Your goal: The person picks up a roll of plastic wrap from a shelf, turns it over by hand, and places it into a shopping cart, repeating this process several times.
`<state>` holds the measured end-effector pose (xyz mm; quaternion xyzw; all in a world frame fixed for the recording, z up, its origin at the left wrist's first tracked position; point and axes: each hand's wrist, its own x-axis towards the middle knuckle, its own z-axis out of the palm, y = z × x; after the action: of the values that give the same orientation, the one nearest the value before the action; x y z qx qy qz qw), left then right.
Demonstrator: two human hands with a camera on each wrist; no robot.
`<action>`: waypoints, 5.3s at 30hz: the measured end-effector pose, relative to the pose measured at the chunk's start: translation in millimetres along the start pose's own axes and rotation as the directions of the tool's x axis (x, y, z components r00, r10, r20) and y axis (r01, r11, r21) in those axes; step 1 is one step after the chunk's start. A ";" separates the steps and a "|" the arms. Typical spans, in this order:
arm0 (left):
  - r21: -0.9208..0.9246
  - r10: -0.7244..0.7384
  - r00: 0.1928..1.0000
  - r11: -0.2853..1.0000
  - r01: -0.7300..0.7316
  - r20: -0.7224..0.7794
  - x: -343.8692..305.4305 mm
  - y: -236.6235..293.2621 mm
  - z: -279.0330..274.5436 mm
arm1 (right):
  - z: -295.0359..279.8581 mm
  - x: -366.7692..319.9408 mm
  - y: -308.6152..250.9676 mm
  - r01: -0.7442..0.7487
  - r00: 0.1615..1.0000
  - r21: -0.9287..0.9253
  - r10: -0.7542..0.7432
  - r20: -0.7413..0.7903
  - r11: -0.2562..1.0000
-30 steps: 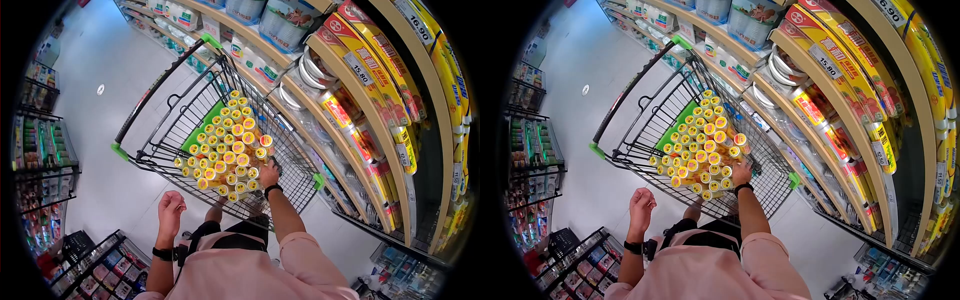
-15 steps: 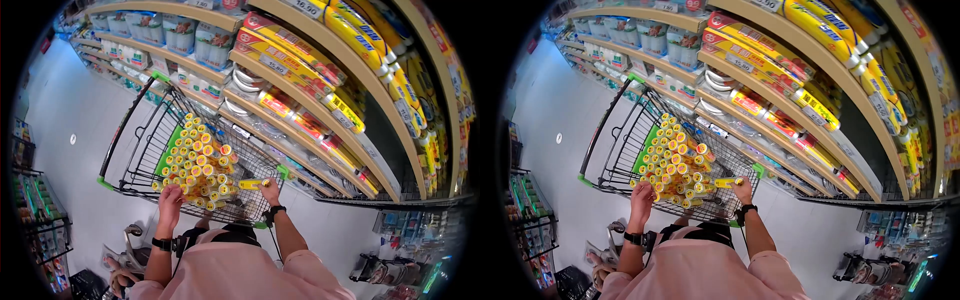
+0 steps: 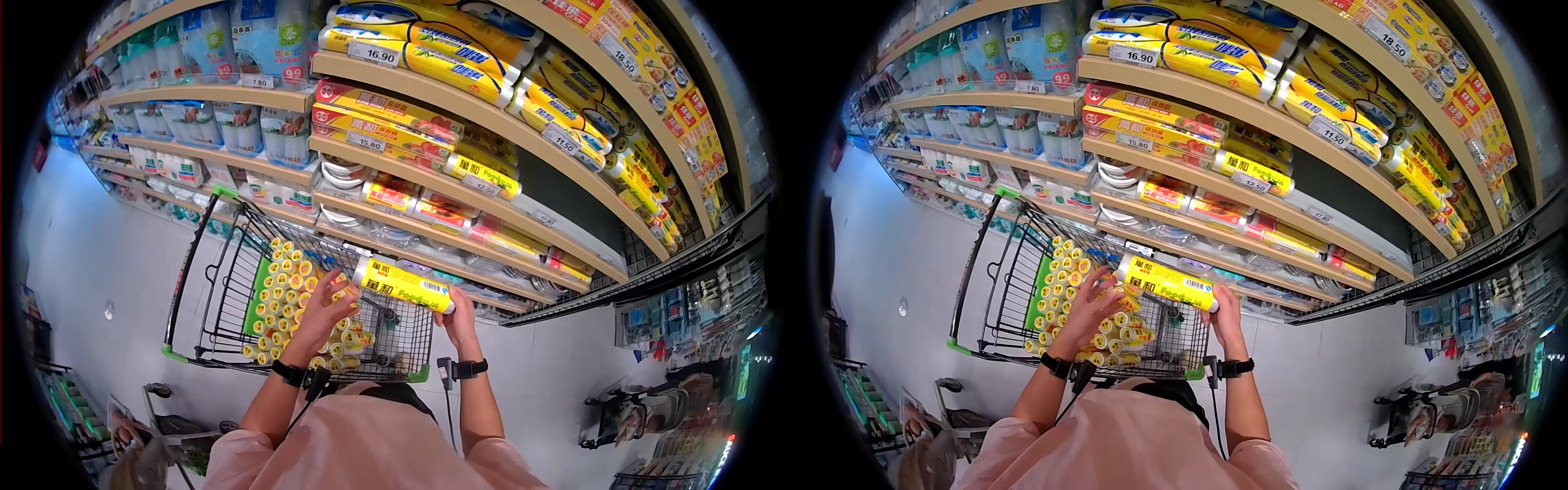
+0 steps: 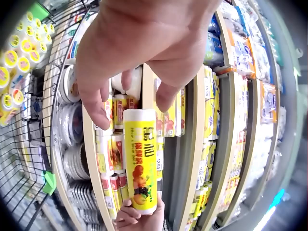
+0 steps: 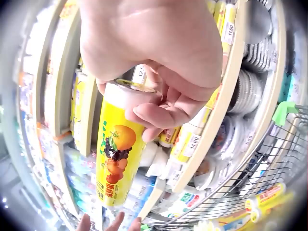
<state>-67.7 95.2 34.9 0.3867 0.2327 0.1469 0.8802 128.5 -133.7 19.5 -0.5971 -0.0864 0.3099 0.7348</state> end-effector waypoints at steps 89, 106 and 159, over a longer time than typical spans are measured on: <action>0.182 -0.167 0.960 0.975 0.127 0.223 -13.9 80.2 34.9 | 70.3 -37.0 -106.7 0.303 0.944 0.097 -0.312 0.107 0.948; 0.319 0.393 0.790 0.759 -0.567 0.470 -54.6 89.7 97.8 | 67.4 -4.3 -40.2 -0.234 0.955 0.443 0.120 0.272 0.865; 0.042 0.289 0.927 0.951 -0.307 0.240 43.2 -36.1 136.5 | -125.7 32.1 -91.7 -0.039 0.999 0.366 0.041 0.002 0.930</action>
<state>43.2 6.8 76.0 0.4663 0.0728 0.2235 0.8528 248.7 -228.1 62.9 -0.4525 -0.0128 0.3337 0.8269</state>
